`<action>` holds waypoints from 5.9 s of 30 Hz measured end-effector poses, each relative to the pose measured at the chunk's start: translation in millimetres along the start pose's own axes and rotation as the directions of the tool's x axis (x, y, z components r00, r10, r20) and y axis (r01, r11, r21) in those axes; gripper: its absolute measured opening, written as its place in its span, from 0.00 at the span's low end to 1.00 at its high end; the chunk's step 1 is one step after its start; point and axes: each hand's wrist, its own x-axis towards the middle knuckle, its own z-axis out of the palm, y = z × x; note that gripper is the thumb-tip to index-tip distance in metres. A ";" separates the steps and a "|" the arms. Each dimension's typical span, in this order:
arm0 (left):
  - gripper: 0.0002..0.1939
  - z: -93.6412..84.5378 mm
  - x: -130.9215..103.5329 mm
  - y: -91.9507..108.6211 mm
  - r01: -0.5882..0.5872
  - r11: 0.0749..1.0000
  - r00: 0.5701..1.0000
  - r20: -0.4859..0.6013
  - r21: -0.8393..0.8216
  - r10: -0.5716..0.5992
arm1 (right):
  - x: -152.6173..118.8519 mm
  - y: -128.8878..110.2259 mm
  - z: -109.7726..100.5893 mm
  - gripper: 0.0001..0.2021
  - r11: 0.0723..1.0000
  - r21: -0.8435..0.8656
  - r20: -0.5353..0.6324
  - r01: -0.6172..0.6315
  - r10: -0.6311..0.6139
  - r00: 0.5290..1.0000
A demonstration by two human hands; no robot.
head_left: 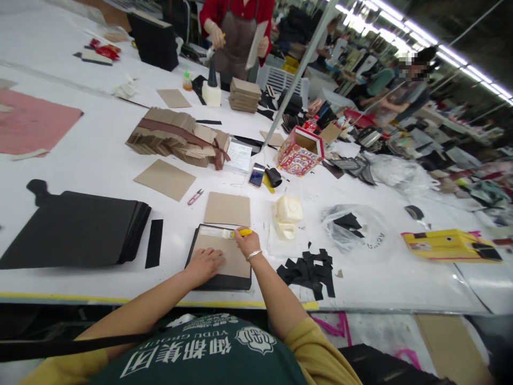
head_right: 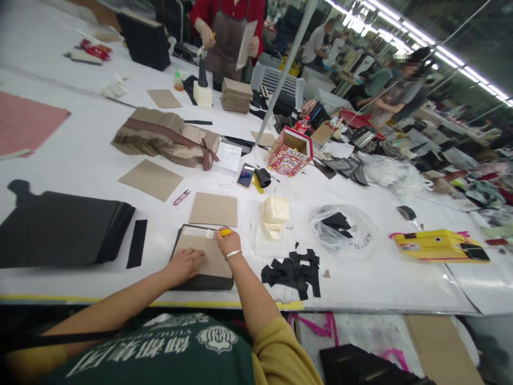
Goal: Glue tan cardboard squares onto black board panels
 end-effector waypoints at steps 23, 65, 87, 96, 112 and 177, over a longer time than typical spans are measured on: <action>0.20 14.7 8.8 -3.0 -0.022 0.999 0.999 0.031 -0.026 0.023 | -128.9 214.3 -88.3 0.10 0.679 -0.734 -0.176 -0.023 -0.157 0.972; 0.17 -2.0 4.6 16.7 -0.023 0.975 1.000 0.016 -0.221 0.027 | -104.8 185.3 -110.1 0.08 0.642 -0.729 0.046 0.236 -0.298 0.953; 0.33 -47.3 36.4 70.2 0.016 0.428 0.997 0.046 -0.903 0.060 | -105.3 26.0 -89.5 0.13 0.800 0.591 0.141 0.102 -0.226 0.964; 0.14 -21.0 40.5 57.0 0.293 0.401 0.925 0.152 -0.868 -0.348 | -94.0 21.3 -64.0 0.13 0.781 0.616 -0.100 0.107 -0.058 0.993; 0.12 -89.3 33.2 33.1 0.342 0.940 0.916 0.232 -0.021 -0.328 | -89.2 -23.6 -18.1 0.13 0.934 0.179 0.149 0.308 -0.335 0.930; 0.15 -1.4 39.5 -67.8 0.643 0.417 0.549 0.007 -0.643 -0.836 | 16.2 77.3 1.4 0.10 0.935 -0.334 -0.198 0.123 -0.197 0.960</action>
